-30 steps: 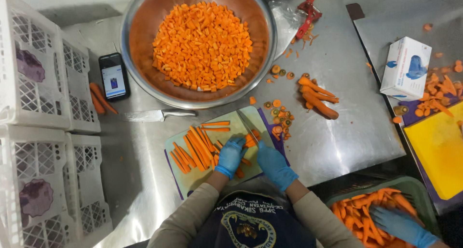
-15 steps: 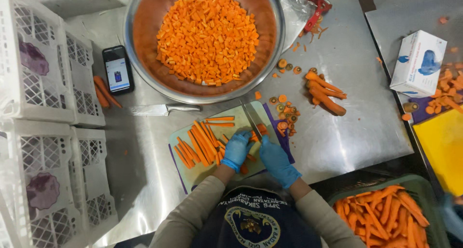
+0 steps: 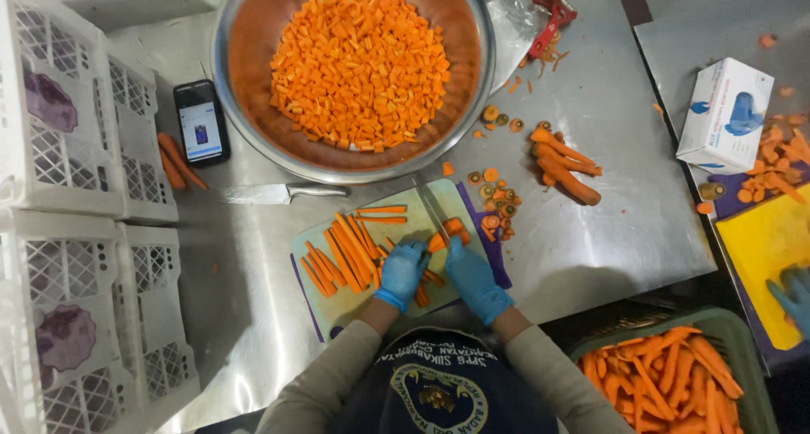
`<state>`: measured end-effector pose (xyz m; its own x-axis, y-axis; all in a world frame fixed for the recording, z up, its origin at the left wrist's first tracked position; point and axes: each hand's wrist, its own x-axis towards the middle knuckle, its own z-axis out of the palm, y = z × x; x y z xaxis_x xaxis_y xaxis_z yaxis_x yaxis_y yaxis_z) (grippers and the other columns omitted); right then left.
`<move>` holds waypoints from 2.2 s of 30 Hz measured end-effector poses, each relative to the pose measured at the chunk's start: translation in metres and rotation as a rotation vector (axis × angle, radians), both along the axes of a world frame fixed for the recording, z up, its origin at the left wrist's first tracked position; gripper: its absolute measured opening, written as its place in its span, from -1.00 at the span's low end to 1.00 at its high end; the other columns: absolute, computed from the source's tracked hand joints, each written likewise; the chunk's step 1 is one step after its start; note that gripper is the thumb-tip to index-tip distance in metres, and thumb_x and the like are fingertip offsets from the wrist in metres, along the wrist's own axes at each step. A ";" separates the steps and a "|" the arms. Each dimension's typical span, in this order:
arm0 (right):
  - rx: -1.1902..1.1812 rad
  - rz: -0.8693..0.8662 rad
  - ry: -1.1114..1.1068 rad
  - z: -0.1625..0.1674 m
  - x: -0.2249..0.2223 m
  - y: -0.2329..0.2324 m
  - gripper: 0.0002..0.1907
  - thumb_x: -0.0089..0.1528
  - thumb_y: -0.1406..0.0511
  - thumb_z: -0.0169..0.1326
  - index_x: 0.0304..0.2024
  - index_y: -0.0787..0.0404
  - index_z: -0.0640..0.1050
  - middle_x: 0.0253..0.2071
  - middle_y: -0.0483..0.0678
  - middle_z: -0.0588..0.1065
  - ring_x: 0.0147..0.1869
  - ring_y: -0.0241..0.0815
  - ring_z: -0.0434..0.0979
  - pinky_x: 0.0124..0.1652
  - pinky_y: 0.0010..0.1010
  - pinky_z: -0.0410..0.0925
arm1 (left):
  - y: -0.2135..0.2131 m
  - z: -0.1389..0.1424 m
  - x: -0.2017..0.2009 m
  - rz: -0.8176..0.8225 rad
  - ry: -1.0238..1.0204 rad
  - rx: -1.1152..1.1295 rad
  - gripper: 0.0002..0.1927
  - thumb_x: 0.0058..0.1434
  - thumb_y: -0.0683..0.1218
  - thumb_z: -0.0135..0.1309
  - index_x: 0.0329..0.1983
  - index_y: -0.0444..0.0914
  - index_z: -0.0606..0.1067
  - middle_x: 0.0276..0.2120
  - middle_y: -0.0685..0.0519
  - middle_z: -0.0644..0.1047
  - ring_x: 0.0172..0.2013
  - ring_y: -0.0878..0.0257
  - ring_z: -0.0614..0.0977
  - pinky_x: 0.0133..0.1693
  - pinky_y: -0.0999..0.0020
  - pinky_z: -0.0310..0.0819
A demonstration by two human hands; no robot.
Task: The person cuts peeled carrots on a cutting board with a knife, slicing them into sticks and then dicing them into small pieces, and transfers the diced pieces into a large metal bowl that is already filled with diced carrots. They occasionally move trimmed carrot ends aside and reach for new whole carrots from the table.
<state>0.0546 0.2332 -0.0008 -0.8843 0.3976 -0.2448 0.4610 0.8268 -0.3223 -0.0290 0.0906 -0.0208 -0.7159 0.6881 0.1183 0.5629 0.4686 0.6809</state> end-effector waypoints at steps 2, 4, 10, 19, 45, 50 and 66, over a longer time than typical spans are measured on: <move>-0.030 -0.020 0.046 0.007 0.011 0.004 -0.73 0.34 0.25 -0.13 0.01 0.30 0.38 -0.45 0.21 0.53 -0.39 0.29 0.57 -0.40 0.13 0.40 | 0.004 -0.001 -0.001 -0.012 -0.008 -0.035 -0.84 0.25 -0.07 0.17 -0.16 -0.21 0.51 -0.27 -0.08 0.56 -0.19 -0.06 0.58 -0.13 0.03 0.49; -0.044 -0.007 0.071 0.012 0.020 0.004 -0.72 0.33 0.25 -0.13 0.01 0.30 0.38 -0.46 0.21 0.53 -0.38 0.29 0.57 -0.39 0.13 0.39 | 0.006 0.000 -0.002 -0.016 0.046 -0.050 -0.83 0.22 -0.07 0.16 -0.19 -0.23 0.49 -0.30 -0.09 0.54 -0.24 -0.07 0.57 -0.19 0.03 0.49; -0.040 0.018 -0.032 0.008 0.019 -0.002 -0.75 0.31 0.29 -0.13 0.00 0.28 0.37 -0.41 0.23 0.56 -0.33 0.30 0.60 -0.32 0.17 0.40 | 0.005 0.004 -0.004 -0.006 0.189 -0.082 -0.82 0.17 -0.03 0.16 -0.24 -0.21 0.51 -0.32 -0.06 0.55 -0.27 -0.06 0.58 -0.24 0.04 0.51; 0.014 -0.006 0.043 -0.006 -0.008 -0.014 -0.71 0.30 0.27 -0.10 0.05 0.22 0.36 -0.50 0.21 0.55 -0.45 0.27 0.57 -0.43 0.13 0.39 | -0.001 0.002 -0.001 -0.002 0.141 0.096 -0.79 0.12 -0.11 0.12 -0.17 -0.19 0.59 -0.17 -0.08 0.60 -0.23 -0.06 0.62 -0.20 0.08 0.55; -0.252 0.038 0.232 -0.013 0.058 0.018 -0.75 0.37 0.19 -0.06 -0.04 0.23 0.42 -0.40 0.28 0.54 -0.31 0.34 0.55 -0.33 0.12 0.36 | -0.050 0.047 -0.023 -0.540 0.320 -0.260 -0.23 -0.18 0.04 0.23 0.22 -0.11 0.48 0.13 -0.05 0.49 0.18 -0.09 0.46 0.27 -0.18 0.17; -0.292 -0.034 0.189 -0.023 0.084 0.021 -0.65 0.34 0.18 -0.06 0.09 0.26 0.37 -0.43 0.28 0.53 -0.35 0.33 0.56 -0.37 0.11 0.35 | -0.043 0.021 -0.008 -0.629 0.469 -0.266 -0.44 0.23 -0.10 -0.01 0.34 -0.13 0.41 0.13 0.01 0.51 0.14 0.01 0.50 0.22 0.06 0.34; -0.056 0.113 0.078 -0.018 0.058 0.005 -0.74 0.31 0.22 -0.13 -0.05 0.19 0.47 -0.47 0.17 0.55 -0.40 0.25 0.57 -0.37 0.11 0.39 | -0.061 0.001 -0.002 -0.157 0.312 -0.247 -0.43 0.06 -0.06 0.15 0.21 -0.15 0.49 0.07 -0.06 0.53 0.06 -0.06 0.54 -0.01 0.09 0.51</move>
<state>0.1128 0.2384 -0.0189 -0.9398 0.2820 -0.1930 0.3378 0.8519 -0.4002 -0.0308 0.0297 -0.0198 -0.5563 0.8206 0.1310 0.8016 0.4884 0.3448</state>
